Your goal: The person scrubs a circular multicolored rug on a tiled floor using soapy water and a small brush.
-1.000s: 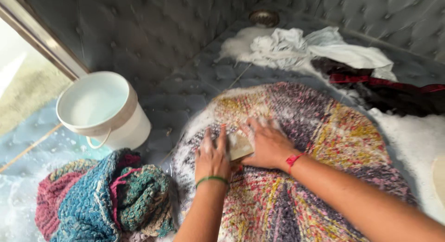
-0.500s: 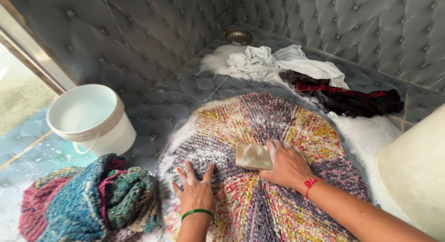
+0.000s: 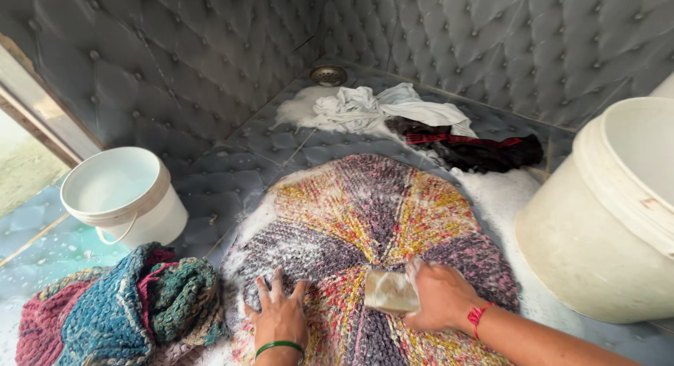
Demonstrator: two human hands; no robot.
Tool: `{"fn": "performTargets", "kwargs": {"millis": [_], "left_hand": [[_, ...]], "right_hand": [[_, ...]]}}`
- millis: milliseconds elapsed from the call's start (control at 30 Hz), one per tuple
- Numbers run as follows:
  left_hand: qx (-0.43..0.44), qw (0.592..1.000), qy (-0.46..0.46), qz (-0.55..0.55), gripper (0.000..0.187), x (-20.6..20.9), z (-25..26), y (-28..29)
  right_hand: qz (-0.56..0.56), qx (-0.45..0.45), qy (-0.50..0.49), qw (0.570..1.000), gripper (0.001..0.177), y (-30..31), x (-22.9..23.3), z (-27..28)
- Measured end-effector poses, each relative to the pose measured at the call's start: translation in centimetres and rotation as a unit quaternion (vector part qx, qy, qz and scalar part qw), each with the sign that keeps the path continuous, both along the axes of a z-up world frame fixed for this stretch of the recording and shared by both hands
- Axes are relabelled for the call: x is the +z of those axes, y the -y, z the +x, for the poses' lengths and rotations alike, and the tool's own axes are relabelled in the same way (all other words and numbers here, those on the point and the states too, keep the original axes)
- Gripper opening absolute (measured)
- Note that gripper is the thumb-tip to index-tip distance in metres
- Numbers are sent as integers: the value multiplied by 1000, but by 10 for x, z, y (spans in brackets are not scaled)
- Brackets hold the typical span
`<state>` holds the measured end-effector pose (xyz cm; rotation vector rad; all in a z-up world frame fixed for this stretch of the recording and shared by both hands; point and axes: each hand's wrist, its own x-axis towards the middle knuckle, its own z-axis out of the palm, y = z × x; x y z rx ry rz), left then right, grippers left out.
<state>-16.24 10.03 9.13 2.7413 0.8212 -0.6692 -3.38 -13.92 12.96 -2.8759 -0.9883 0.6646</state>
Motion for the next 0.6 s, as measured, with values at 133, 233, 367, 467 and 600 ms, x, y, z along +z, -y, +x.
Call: {"fn": "performTargets", "kwargs": {"millis": [133, 233, 367, 467, 600], "left_hand": [[-11, 999, -40, -5, 63, 15, 1, 1], [-10, 999, -41, 7, 63, 24, 15, 6], [-72, 997, 15, 38, 58, 23, 52, 15], [-134, 987, 79, -31, 79, 8, 79, 32], [-186, 971, 118, -89, 88, -44, 91, 48]], "right_hand": [[-9, -17, -21, 1000, 83, 10, 8, -14], [-34, -34, -27, 998, 84, 10, 9, -17], [-34, -13, -47, 998, 70, 10, 4, -3], [4, -34, -92, 995, 80, 17, -11, 28], [105, -163, -144, 970, 89, 31, -41, 70]]}}
